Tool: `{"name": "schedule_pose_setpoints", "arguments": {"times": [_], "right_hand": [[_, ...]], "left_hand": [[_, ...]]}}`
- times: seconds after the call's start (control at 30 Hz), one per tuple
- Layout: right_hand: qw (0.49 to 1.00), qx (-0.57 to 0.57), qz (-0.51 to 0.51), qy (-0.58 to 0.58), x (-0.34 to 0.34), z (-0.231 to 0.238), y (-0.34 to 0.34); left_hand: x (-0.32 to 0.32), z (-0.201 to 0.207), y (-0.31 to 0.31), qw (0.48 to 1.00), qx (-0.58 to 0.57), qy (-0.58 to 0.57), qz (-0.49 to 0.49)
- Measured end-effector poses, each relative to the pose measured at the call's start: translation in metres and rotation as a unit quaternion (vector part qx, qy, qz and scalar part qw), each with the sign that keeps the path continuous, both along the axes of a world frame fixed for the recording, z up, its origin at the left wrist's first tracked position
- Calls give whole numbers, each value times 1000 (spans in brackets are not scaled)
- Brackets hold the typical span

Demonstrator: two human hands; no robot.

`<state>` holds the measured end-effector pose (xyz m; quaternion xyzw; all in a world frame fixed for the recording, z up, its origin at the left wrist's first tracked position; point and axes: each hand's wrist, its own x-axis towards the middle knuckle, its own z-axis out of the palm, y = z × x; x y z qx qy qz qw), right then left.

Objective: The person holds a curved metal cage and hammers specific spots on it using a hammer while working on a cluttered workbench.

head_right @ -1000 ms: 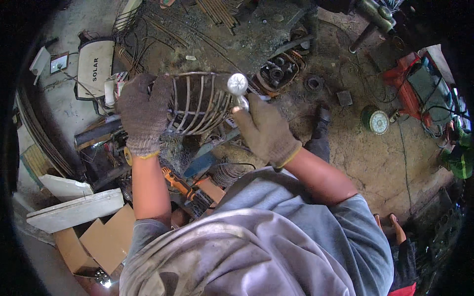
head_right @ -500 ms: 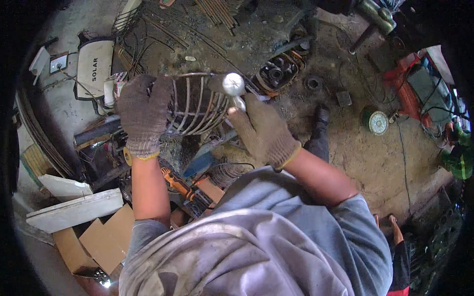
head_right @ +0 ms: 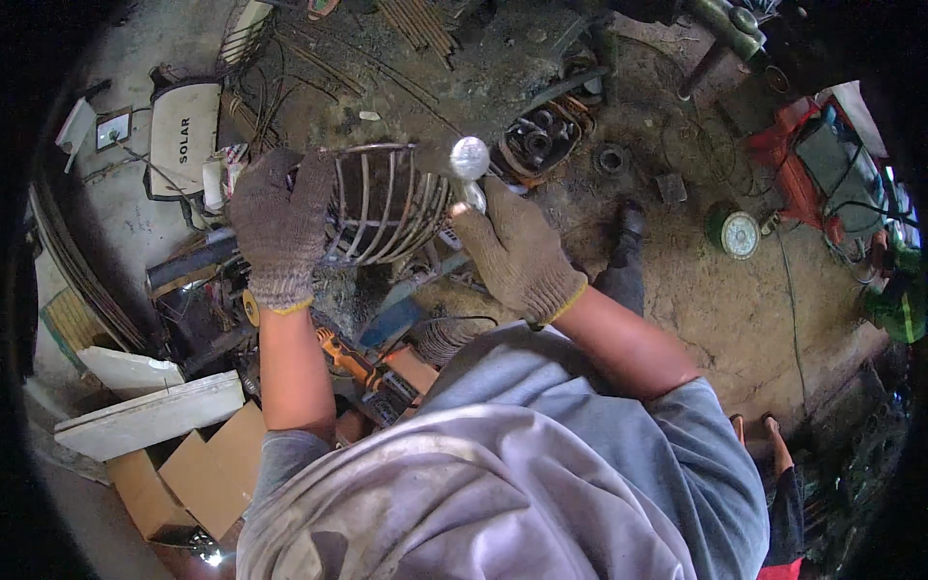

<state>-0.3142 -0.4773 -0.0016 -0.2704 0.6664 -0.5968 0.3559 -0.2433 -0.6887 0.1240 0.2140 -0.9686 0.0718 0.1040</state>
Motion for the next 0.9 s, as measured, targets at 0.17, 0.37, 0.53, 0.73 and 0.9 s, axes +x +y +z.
{"name": "schedule_pose_setpoints", "arguments": {"times": [0.17,0.37,0.53,0.73,0.9], "right_hand": [[997,10,-60,-37,-4,-13,9],[978,-65,-87,-176,-3,-1,23],[999,-27,-22,42,0,-5,7],[996,-26,-14,-88,-3,2,3],[968,-93,-84,-219,-7,-6,12]], "left_hand": [[-5,5,3,1000,4,-23,10],[1,-2,-3,1000,-14,-11,-2],[-5,4,3,1000,-4,-12,-12],[-4,6,4,999,40,-27,23],[-2,5,2,998,37,-37,38]]}}
